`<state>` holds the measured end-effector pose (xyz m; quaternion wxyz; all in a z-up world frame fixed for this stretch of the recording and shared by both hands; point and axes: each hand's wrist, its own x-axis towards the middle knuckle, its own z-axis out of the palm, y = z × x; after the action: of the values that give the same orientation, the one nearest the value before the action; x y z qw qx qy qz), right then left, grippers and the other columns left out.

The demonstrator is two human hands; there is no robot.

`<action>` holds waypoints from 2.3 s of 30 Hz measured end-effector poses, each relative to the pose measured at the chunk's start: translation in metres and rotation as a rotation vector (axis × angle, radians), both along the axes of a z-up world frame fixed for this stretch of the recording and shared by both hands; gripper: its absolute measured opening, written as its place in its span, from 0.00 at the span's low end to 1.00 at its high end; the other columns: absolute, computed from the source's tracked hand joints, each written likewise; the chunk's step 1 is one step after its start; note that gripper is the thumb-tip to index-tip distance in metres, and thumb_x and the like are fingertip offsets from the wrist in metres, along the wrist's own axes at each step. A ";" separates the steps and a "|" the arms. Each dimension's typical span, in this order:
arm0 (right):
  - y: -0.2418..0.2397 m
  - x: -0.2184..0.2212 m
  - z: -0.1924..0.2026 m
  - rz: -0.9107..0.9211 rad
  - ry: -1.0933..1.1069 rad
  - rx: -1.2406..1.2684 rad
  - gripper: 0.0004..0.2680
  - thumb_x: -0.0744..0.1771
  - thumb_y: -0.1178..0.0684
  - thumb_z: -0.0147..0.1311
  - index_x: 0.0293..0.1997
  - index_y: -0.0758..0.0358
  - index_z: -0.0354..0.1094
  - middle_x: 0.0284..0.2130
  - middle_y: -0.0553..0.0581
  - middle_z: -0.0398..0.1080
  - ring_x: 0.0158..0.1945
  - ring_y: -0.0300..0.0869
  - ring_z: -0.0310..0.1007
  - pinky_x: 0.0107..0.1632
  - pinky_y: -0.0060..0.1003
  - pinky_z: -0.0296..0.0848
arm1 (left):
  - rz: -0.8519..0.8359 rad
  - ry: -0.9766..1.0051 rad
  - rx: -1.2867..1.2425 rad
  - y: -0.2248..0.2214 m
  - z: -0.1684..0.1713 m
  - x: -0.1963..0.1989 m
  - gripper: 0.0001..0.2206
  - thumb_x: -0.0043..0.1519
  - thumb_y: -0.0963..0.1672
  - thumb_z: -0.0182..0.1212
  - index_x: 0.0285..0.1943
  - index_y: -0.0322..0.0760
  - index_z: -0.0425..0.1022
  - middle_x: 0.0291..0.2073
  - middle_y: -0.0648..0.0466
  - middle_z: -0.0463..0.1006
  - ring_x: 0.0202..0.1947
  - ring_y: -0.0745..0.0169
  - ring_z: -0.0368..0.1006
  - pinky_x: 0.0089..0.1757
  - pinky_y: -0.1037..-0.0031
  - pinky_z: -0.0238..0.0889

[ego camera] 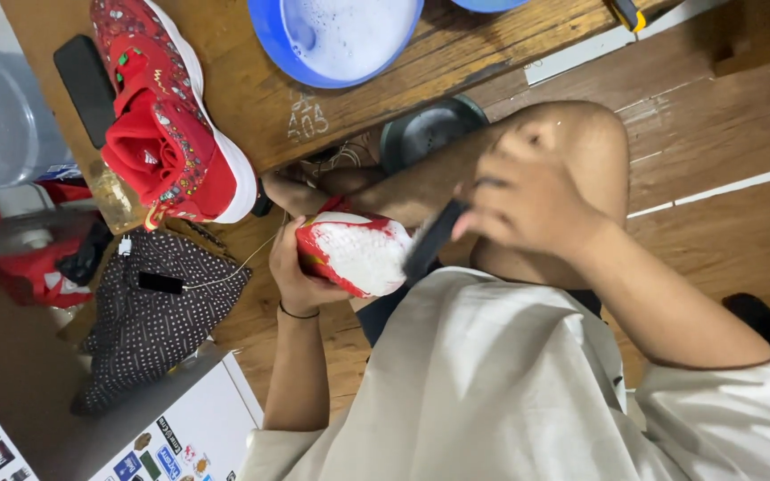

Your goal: Scrubbing the white sole of a red sneaker using a brush and soapy water at a repair bench.

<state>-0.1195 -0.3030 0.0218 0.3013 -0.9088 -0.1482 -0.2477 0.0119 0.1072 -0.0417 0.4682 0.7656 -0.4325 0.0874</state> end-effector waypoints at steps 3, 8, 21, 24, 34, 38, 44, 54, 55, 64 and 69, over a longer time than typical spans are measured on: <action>0.009 0.003 -0.003 0.055 -0.039 0.063 0.20 0.75 0.30 0.60 0.31 0.50 0.69 0.32 0.51 0.67 0.39 0.54 0.68 0.56 0.58 0.59 | 0.010 0.005 0.026 -0.002 0.006 -0.002 0.63 0.43 0.69 0.88 0.70 0.13 0.72 0.50 0.27 0.81 0.43 0.21 0.81 0.50 0.40 0.73; 0.005 0.004 -0.003 0.005 -0.039 0.064 0.20 0.76 0.29 0.58 0.33 0.50 0.68 0.33 0.51 0.68 0.39 0.53 0.67 0.56 0.57 0.59 | -0.004 0.005 0.018 -0.006 0.006 0.001 0.62 0.44 0.69 0.88 0.71 0.14 0.73 0.51 0.27 0.82 0.44 0.22 0.82 0.50 0.42 0.73; -0.006 0.007 -0.025 -0.018 0.003 0.062 0.23 0.74 0.28 0.61 0.28 0.53 0.67 0.32 0.54 0.69 0.38 0.55 0.67 0.53 0.57 0.57 | -0.019 0.046 0.017 -0.017 0.018 0.005 0.62 0.44 0.67 0.90 0.73 0.14 0.73 0.51 0.28 0.82 0.44 0.22 0.82 0.49 0.42 0.73; 0.002 0.004 -0.010 0.067 -0.021 0.066 0.20 0.75 0.31 0.59 0.30 0.51 0.68 0.33 0.52 0.68 0.39 0.55 0.67 0.55 0.58 0.58 | -0.014 0.038 0.037 -0.009 0.009 0.006 0.63 0.44 0.68 0.89 0.72 0.14 0.73 0.50 0.27 0.82 0.45 0.21 0.82 0.49 0.41 0.72; -0.020 0.000 -0.023 0.014 -0.078 -0.005 0.17 0.75 0.30 0.61 0.42 0.52 0.77 0.35 0.53 0.69 0.39 0.54 0.66 0.54 0.57 0.58 | -0.004 0.065 0.065 -0.015 0.017 0.002 0.61 0.43 0.65 0.92 0.74 0.16 0.72 0.55 0.27 0.82 0.51 0.19 0.82 0.54 0.38 0.72; -0.014 -0.002 -0.022 0.042 -0.073 0.027 0.18 0.75 0.31 0.59 0.37 0.52 0.72 0.35 0.54 0.69 0.38 0.56 0.66 0.53 0.58 0.58 | -0.001 0.098 0.056 -0.018 0.021 0.003 0.60 0.41 0.62 0.94 0.75 0.17 0.72 0.54 0.27 0.82 0.51 0.17 0.82 0.55 0.36 0.72; -0.011 -0.003 -0.029 0.002 -0.081 0.074 0.17 0.76 0.30 0.59 0.40 0.52 0.76 0.34 0.52 0.69 0.39 0.54 0.67 0.55 0.56 0.58 | -0.006 0.075 0.089 -0.023 0.026 0.006 0.59 0.42 0.63 0.93 0.74 0.17 0.73 0.53 0.28 0.82 0.49 0.19 0.83 0.53 0.39 0.74; -0.043 0.000 0.005 0.033 0.004 -0.181 0.20 0.75 0.31 0.61 0.31 0.51 0.71 0.33 0.53 0.70 0.40 0.54 0.70 0.52 0.55 0.60 | -0.020 0.017 0.154 -0.030 0.027 0.001 0.57 0.42 0.65 0.92 0.72 0.23 0.77 0.57 0.33 0.86 0.50 0.23 0.85 0.51 0.42 0.75; -0.044 -0.001 0.007 0.030 0.005 -0.186 0.20 0.75 0.31 0.61 0.31 0.51 0.71 0.33 0.53 0.70 0.40 0.54 0.70 0.52 0.55 0.60 | -0.023 0.017 0.150 -0.032 0.029 -0.002 0.57 0.42 0.65 0.92 0.72 0.23 0.77 0.57 0.33 0.86 0.50 0.23 0.85 0.51 0.42 0.75; -0.050 0.001 0.007 0.022 0.054 -0.166 0.19 0.75 0.29 0.59 0.33 0.49 0.72 0.32 0.51 0.69 0.41 0.52 0.71 0.58 0.56 0.61 | -0.046 -0.055 0.161 -0.046 0.043 -0.006 0.52 0.51 0.68 0.83 0.69 0.24 0.79 0.54 0.35 0.86 0.48 0.27 0.85 0.51 0.45 0.76; -0.045 0.001 -0.006 0.037 0.057 -0.110 0.19 0.76 0.28 0.56 0.36 0.48 0.72 0.31 0.50 0.69 0.41 0.50 0.72 0.60 0.56 0.62 | -0.038 -0.049 0.148 -0.040 0.041 -0.011 0.53 0.51 0.69 0.82 0.70 0.24 0.79 0.54 0.36 0.87 0.49 0.27 0.86 0.51 0.45 0.76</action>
<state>-0.1187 -0.3483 0.0162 0.2594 -0.9278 -0.1699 -0.2077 0.0005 0.0676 -0.0004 0.4013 0.7874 -0.4635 0.0649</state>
